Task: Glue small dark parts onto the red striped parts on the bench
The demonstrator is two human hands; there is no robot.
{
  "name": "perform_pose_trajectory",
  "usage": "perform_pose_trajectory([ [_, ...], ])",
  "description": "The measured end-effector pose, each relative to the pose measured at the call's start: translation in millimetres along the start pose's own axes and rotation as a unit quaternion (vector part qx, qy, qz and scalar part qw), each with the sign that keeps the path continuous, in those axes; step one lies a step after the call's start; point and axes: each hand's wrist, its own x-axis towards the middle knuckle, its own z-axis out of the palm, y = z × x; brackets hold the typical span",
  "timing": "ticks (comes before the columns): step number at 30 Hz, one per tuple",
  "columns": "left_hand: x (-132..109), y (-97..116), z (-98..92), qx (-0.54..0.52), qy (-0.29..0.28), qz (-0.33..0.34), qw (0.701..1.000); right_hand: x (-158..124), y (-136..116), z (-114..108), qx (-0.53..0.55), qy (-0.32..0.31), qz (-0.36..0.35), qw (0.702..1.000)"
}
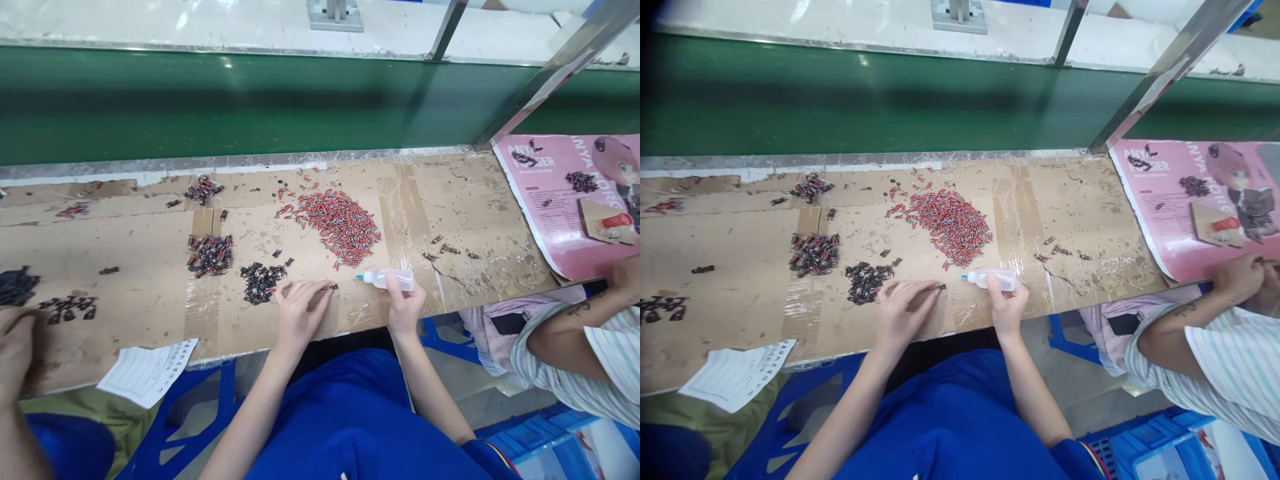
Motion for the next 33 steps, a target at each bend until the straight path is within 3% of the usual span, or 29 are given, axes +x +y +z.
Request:
perform_pose_trajectory([
  [4,13,2,-4.2,-0.007,-0.045,-0.021,0.999,10,4,-24,-0.052,0.05,-0.05,0.996],
  [9,37,6,1.9,0.021,-0.07,-0.036,0.997,17,10,-44,-0.223,0.022,-0.135,0.965],
  [16,42,-1,16.3,0.041,-0.087,-0.047,0.994,10,0,-35,-0.267,0.004,-0.272,0.924],
  [20,43,-5,11.8,0.027,-0.075,-0.038,0.996,1,-11,-23,-0.226,0.0,-0.31,0.924],
  [24,43,-4,1.2,0.015,-0.05,-0.024,0.998,-7,-15,1,-0.159,-0.091,-0.299,0.936],
  [28,40,1,-9.4,-0.025,-0.013,-0.007,1.0,-9,-14,31,-0.152,-0.187,-0.243,0.94],
  [33,35,11,-17.6,-0.099,0.013,-0.071,0.992,-5,-12,47,-0.082,-0.259,-0.15,0.951],
])
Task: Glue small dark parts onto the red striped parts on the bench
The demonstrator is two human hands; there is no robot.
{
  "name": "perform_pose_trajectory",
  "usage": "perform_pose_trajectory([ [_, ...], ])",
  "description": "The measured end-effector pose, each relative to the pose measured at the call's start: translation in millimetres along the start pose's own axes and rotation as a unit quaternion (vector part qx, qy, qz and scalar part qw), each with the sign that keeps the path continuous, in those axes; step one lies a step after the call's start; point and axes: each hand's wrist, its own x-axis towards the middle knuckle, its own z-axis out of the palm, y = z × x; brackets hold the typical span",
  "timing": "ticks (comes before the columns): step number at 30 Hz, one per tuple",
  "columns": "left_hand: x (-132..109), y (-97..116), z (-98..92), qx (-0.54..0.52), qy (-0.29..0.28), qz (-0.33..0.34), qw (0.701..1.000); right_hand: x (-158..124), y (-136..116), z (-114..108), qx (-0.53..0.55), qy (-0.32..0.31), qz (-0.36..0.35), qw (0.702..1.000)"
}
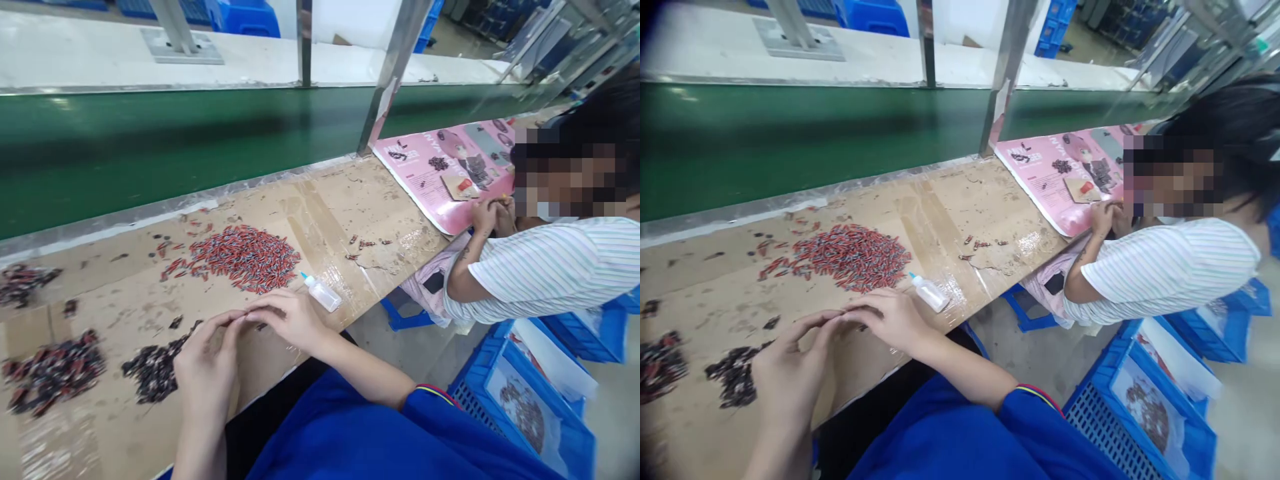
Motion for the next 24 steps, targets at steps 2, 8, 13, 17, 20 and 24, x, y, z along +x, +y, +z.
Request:
perform_pose_trajectory([
  [2,-3,2,-0.7,-0.02,-0.001,-0.019,1.0,0,-1,-1,0.034,-0.002,0.02,0.999],
  [8,-19,-23,0.4,0.049,-0.063,0.052,0.995,-8,-4,-11,0.121,0.002,0.098,0.988],
  [13,-27,-51,3.4,0.116,-0.092,0.146,0.978,-14,-5,-13,0.159,0.064,0.138,0.975],
  [17,-25,-44,7.7,0.088,-0.068,0.151,0.982,-20,-9,-13,0.155,0.079,0.152,0.973],
  [20,-26,-28,9.5,0.03,-0.045,0.1,0.993,-24,-13,-14,0.162,0.079,0.161,0.97],
  [24,-30,-5,6.5,-0.057,-0.01,-0.006,0.998,-27,-19,-15,0.199,0.09,0.176,0.96],
])
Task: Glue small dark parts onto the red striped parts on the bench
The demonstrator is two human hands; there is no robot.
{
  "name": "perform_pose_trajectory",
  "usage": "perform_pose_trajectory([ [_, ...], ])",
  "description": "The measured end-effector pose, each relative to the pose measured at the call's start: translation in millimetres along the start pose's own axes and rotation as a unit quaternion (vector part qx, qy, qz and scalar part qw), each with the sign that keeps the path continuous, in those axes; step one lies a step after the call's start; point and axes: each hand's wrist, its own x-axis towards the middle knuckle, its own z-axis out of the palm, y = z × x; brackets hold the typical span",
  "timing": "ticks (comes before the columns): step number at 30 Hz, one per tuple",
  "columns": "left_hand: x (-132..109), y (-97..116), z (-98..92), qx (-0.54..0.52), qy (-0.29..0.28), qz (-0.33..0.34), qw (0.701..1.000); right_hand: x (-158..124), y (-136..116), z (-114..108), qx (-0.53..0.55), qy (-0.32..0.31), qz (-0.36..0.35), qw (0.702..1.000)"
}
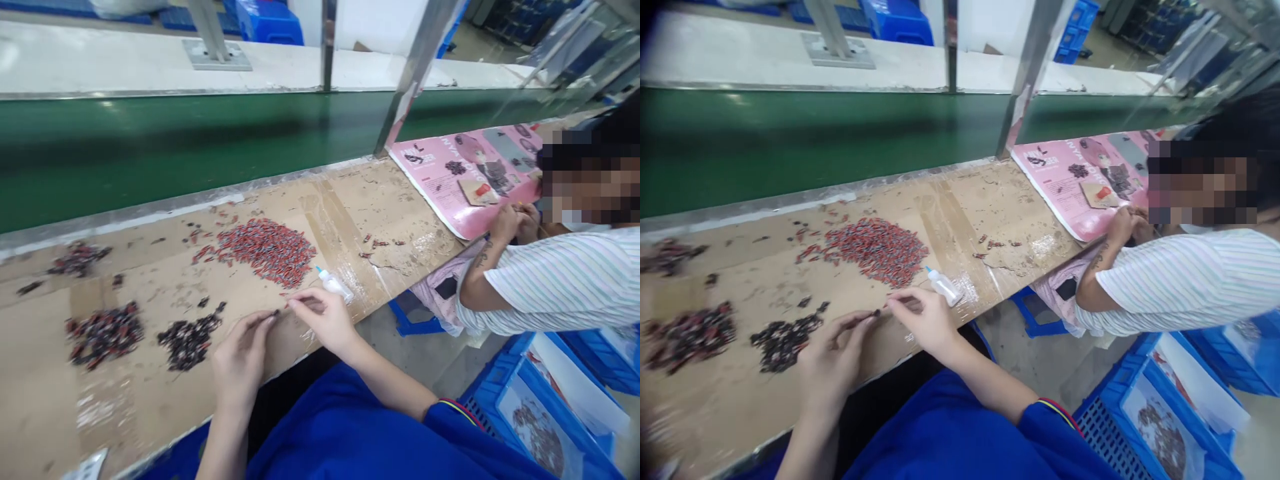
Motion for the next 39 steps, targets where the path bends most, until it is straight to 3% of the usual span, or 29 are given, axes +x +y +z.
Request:
perform_pose_trajectory([
  [6,1,23,-6.3,-0.071,0.021,-0.008,0.997,0,-5,3,0.049,-0.027,0.024,0.998],
  [15,-4,30,-12.5,-0.059,0.022,0.054,0.997,-2,-8,11,0.067,-0.028,0.042,0.996],
  [23,-1,32,-10.3,-0.139,0.026,-0.049,0.989,-5,-1,16,0.06,-0.022,-0.013,0.998],
  [30,5,36,-9.5,-0.203,0.004,-0.169,0.964,-3,2,13,-0.014,-0.01,-0.124,0.992],
  [36,4,34,-9.0,-0.237,-0.001,-0.203,0.95,1,3,12,-0.076,-0.055,-0.169,0.981],
  [39,7,27,-15.4,-0.233,0.0,-0.21,0.949,4,-2,6,-0.156,-0.065,-0.229,0.959],
])
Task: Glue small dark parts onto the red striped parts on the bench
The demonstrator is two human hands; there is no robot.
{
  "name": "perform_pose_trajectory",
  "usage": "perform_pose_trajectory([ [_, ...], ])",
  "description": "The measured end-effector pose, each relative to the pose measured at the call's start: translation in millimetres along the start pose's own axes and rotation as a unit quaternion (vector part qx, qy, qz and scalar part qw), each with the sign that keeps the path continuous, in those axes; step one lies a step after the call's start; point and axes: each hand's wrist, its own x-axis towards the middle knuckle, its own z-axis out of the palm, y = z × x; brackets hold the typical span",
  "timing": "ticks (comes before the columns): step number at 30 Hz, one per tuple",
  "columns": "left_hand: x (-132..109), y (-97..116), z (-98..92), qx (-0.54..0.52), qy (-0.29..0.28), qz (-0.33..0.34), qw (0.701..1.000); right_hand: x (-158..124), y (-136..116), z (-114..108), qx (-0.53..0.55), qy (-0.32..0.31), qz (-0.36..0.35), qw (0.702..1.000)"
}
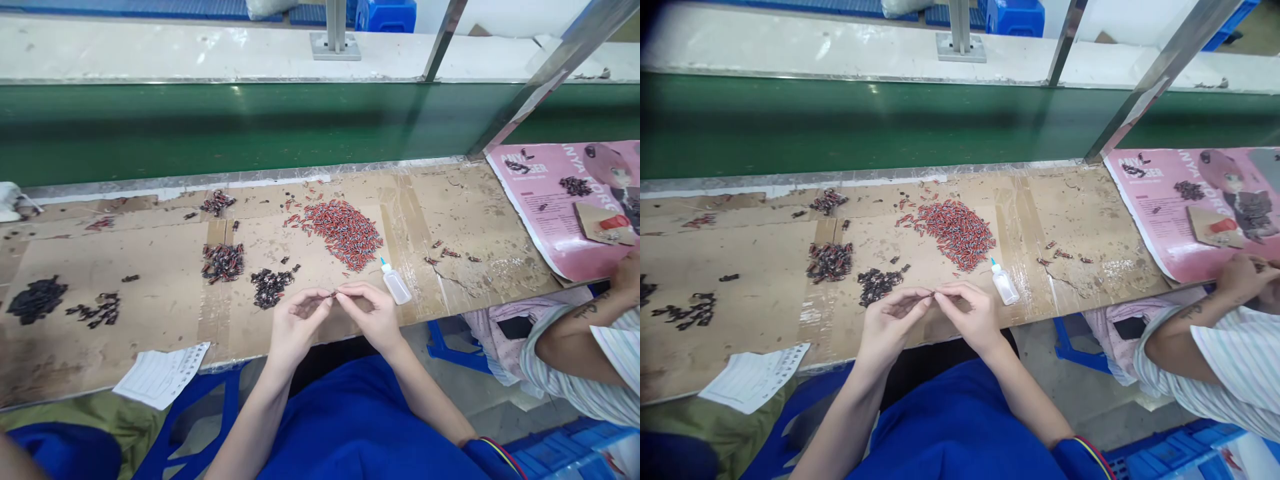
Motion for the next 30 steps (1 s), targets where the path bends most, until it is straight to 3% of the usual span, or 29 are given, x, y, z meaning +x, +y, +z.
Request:
perform_pose_trajectory([
  [3,17,-3,-25.0,0.061,0.074,0.033,0.995,4,2,-18,-0.173,0.061,-0.056,0.981],
  [7,55,-10,-75.8,0.262,0.177,0.091,0.945,3,21,-43,-0.379,0.147,-0.014,0.913],
  [10,78,-15,-100.0,0.39,0.211,0.136,0.886,-3,38,-50,-0.429,0.117,0.037,0.895],
  [13,88,-17,-98.4,0.447,0.197,0.174,0.855,-8,48,-50,-0.429,0.089,0.05,0.897],
  [18,98,-23,-73.6,0.485,0.003,0.213,0.848,-9,43,-55,-0.372,0.096,0.025,0.923],
  [20,102,-26,-70.0,0.492,-0.037,0.211,0.844,-9,38,-59,-0.309,0.094,0.021,0.946],
  [25,109,-32,-72.6,0.506,-0.055,0.209,0.835,-9,30,-60,-0.133,0.097,0.096,0.982],
  [30,98,-18,-68.0,0.516,-0.038,0.167,0.839,-7,27,-47,0.086,0.17,0.205,0.96],
])
